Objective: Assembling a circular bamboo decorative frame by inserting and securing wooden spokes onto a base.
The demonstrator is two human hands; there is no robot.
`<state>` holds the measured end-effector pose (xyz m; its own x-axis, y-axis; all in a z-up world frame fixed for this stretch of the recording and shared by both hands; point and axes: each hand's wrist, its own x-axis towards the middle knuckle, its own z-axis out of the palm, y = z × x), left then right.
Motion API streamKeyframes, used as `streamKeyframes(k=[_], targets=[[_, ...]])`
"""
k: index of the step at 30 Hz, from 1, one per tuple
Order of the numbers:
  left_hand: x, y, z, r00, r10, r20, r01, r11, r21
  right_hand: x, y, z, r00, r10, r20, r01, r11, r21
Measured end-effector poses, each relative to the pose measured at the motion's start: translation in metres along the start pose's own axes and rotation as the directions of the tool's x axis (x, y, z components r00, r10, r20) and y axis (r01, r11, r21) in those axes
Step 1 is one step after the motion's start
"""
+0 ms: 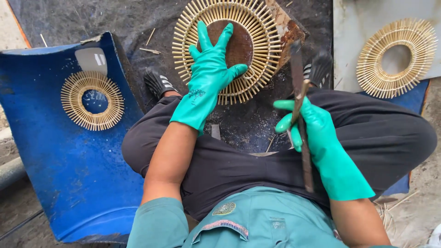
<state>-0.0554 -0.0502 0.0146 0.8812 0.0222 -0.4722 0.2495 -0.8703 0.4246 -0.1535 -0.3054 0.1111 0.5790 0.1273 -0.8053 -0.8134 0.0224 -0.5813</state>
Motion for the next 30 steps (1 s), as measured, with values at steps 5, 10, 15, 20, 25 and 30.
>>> streamKeyframes(k=[5,10,15,20,25,30], targets=[[0.003,-0.006,0.005,0.995,0.069,-0.073,-0.070,0.997,-0.018,0.020,0.008,0.005,1.000,-0.014,0.020,0.014,1.000,-0.016],[0.005,-0.007,0.006,0.998,0.045,-0.034,-0.045,0.999,0.005,0.025,0.018,-0.003,0.997,0.017,0.078,-0.018,1.000,0.019],[0.004,-0.003,0.000,0.998,0.057,-0.027,-0.057,0.998,0.003,0.021,0.006,0.004,0.991,0.124,0.040,-0.121,0.990,-0.068],[0.001,-0.007,0.008,0.994,0.083,-0.068,-0.082,0.996,0.019,0.027,0.027,-0.001,0.998,-0.020,0.066,0.016,0.998,0.054],[-0.001,-0.004,0.008,1.000,0.025,-0.018,-0.024,0.999,0.028,0.014,0.027,0.007,0.998,0.005,0.056,-0.003,0.999,-0.048],[0.003,-0.011,0.003,0.985,0.138,-0.101,-0.128,0.987,0.095,0.034,0.028,-0.019,0.973,-0.230,-0.005,0.224,0.943,0.246]])
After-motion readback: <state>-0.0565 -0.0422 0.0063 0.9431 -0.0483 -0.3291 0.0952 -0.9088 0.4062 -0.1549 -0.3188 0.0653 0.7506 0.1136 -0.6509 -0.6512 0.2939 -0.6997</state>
